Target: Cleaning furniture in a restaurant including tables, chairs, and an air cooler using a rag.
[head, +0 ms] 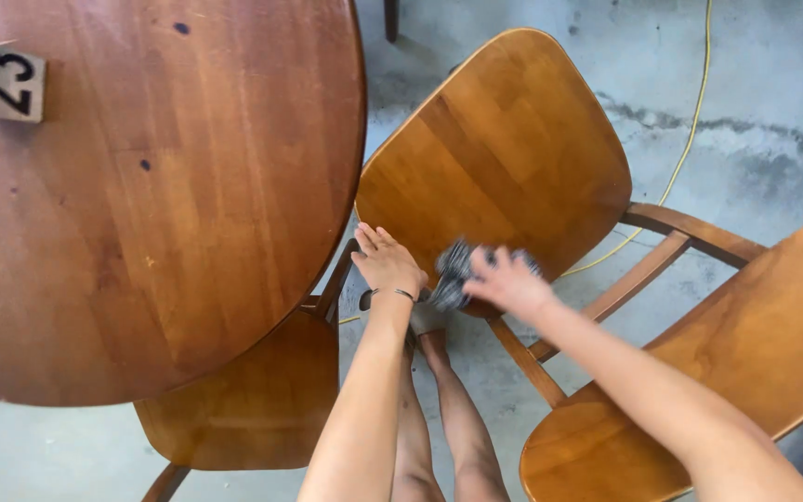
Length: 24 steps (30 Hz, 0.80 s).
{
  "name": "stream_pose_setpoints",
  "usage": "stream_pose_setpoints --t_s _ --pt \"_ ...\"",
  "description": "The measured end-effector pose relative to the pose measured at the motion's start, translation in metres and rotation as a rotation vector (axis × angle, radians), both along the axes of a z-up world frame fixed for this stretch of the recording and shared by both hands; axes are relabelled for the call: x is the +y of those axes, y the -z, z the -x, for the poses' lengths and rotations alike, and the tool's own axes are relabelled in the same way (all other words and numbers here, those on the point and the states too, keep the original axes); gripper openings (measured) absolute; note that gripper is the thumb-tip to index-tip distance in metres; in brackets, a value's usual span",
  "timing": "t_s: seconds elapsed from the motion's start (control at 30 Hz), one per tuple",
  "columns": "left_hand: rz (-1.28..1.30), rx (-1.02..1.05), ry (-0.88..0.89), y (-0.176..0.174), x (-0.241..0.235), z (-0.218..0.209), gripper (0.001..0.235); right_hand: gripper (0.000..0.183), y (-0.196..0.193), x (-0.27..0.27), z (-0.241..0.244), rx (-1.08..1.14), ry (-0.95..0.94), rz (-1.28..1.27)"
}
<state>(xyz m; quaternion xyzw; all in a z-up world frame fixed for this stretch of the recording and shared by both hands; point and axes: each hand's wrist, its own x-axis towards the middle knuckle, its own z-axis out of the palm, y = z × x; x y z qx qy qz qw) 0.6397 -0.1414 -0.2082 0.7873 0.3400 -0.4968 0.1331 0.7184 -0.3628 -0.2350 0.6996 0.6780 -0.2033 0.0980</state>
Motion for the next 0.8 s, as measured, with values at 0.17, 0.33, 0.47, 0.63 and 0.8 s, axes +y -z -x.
stream_pose_setpoints --t_s 0.17,0.33,0.47,0.63,0.8 --pt "-0.076 -0.087 0.088 0.032 -0.010 0.021 0.102 0.036 0.032 -0.033 -0.112 -0.363 0.938 0.036" --pt "-0.212 -0.236 0.097 0.064 -0.016 0.041 0.098 0.057 0.056 -0.034 -0.112 -0.278 1.548 0.021" --pt "-0.083 -0.236 0.044 0.004 -0.009 0.035 0.110 0.071 0.090 -0.020 0.000 -0.262 1.823 -0.025" --pt "0.049 -0.559 -0.280 -0.001 -0.004 0.074 0.090 0.069 0.054 0.070 0.081 0.066 1.927 0.009" --pt "0.110 -0.947 -0.862 -0.008 -0.051 0.116 0.057 0.045 -0.051 0.084 0.051 1.096 2.098 -0.182"
